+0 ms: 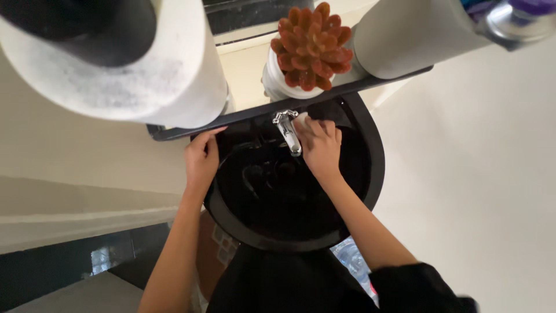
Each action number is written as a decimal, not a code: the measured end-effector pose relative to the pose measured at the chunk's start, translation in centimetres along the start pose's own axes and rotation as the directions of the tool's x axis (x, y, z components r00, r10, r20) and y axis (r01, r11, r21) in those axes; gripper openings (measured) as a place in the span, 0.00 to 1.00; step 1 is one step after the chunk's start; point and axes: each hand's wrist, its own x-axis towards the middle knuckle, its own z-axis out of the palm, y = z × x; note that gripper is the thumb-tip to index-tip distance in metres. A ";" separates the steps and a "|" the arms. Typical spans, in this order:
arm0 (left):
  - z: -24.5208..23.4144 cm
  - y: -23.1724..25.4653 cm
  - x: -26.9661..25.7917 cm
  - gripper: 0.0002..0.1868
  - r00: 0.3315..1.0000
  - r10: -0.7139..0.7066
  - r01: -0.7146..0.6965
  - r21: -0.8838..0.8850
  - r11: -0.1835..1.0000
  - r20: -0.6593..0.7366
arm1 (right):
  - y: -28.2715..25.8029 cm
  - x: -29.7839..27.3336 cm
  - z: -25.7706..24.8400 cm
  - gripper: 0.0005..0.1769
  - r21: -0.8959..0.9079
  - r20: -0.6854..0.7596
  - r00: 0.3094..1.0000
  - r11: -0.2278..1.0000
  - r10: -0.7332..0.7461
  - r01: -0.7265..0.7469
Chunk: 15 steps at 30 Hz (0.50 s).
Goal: The person wipes the inside and outside of a black sink with a white cloth, occasionally rinsing the cloth under the faucet.
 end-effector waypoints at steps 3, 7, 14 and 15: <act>0.6 -1.2 0.1 0.13 0.972 0.210 -0.223 -0.131 0.966 -0.103 | 0.5 1.3 0.3 0.16 0.014 0.047 0.998 0.999 0.036 -0.037; 1.2 -3.1 0.4 0.11 0.981 0.176 -0.185 -0.115 0.976 -0.084 | 0.5 2.0 1.6 0.12 -0.016 0.051 0.995 0.997 0.081 -0.080; 0.6 -3.8 0.3 0.13 0.999 0.045 -0.050 -0.296 0.954 -0.024 | -2.6 -4.4 -1.2 0.15 0.190 0.207 0.978 0.981 0.005 -0.046; 0.7 -3.6 0.6 0.14 0.999 0.036 -0.038 -0.279 0.959 -0.014 | -3.2 -4.6 -1.5 0.14 0.247 0.265 0.964 0.968 -0.020 -0.047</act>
